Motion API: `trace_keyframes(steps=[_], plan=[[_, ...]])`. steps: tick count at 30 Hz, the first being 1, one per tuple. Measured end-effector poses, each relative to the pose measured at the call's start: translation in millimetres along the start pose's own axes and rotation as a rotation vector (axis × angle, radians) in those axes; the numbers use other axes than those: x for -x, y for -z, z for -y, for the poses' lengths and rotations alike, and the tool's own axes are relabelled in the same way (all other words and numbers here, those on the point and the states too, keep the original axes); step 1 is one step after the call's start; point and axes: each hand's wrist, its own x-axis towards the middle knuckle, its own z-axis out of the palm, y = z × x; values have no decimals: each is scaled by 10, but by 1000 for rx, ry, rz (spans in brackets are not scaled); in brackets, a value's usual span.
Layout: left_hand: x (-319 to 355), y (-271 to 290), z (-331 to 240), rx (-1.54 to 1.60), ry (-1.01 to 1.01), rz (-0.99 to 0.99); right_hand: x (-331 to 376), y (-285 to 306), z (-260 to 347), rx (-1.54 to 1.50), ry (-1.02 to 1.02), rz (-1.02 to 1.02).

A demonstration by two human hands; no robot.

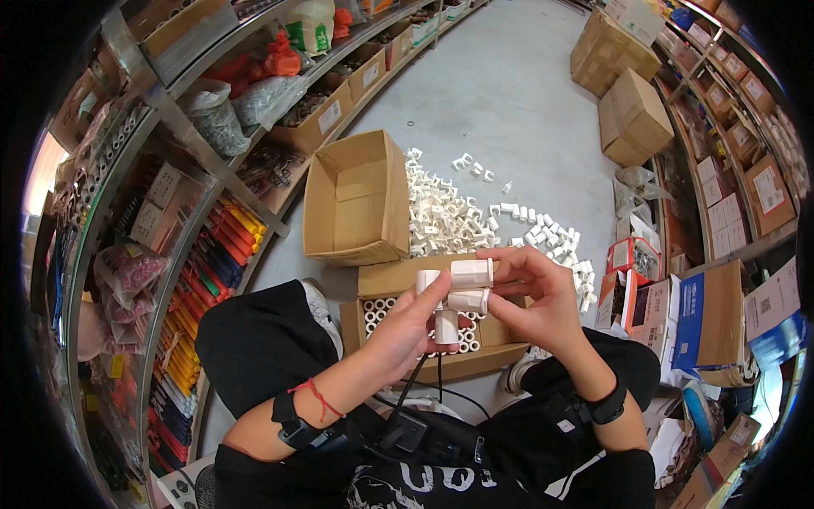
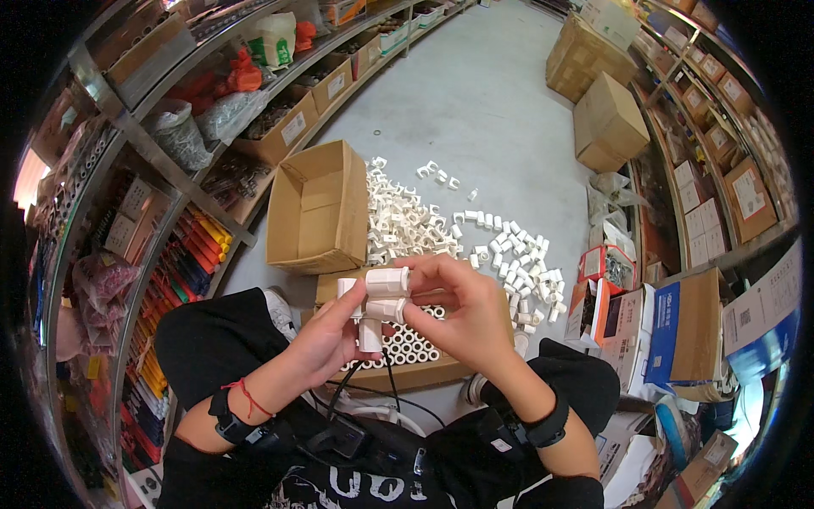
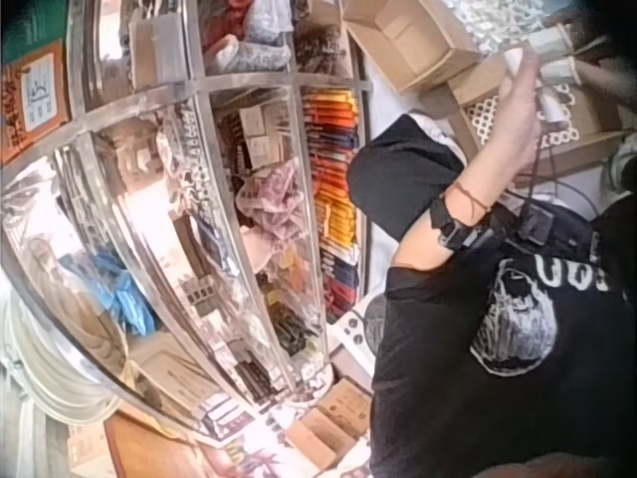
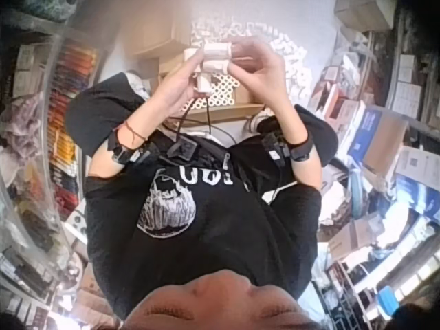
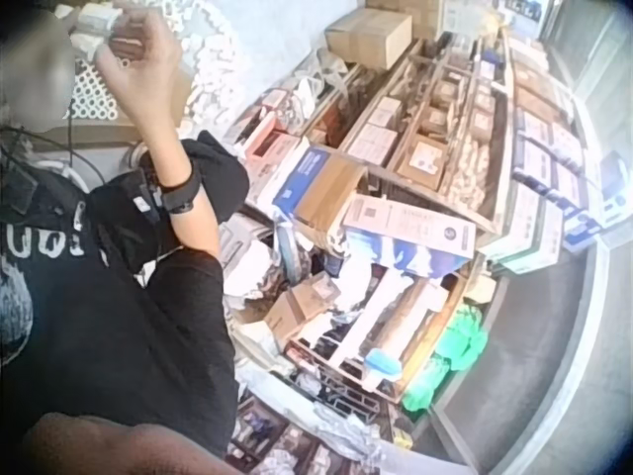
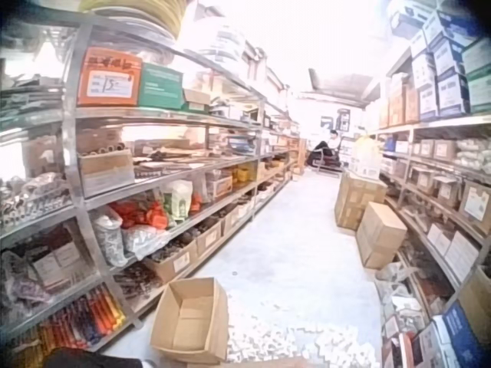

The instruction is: The person sits on the floor and picks up small white plastic cylindrical parts, connecting them together by hand. The person then places the assembled parts into a cardboard box.

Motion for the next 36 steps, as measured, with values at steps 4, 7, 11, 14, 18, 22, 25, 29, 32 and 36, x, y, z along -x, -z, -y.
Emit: trace_keyframes(steps=[4, 7, 11, 14, 18, 22, 25, 29, 32, 36], plan=[[7, -19, -19, -41, -15, -14, 6, 14, -24, 0, -7, -12], [-3, -12, -17, -67, -31, -9, 15, -13, -43, -37, -15, -61], [-13, -2, -7, -85, -44, -13, 28, -20, -68, -28, -5, -55], [-2, -14, -21, -93, -50, -18, 12, -13, -119, 39, 64, -32], [-1, 19, -21, -135, -34, -23, 22, -6, -126, -31, 35, 81], [15, -35, -52, -160, -45, -130, 23, 63, -279, 55, -13, 22], [7, 18, -107, -96, -62, -179, -87, 174, -368, 151, -34, -14], [5, 57, -217, -85, -90, -134, -206, 480, -1041, 798, -164, 135], [12, 48, -259, -62, -91, -109, -9, 676, -2108, 989, -238, 247], [35, 134, -260, -30, -72, -174, 318, 471, -2833, 981, -395, 329]])
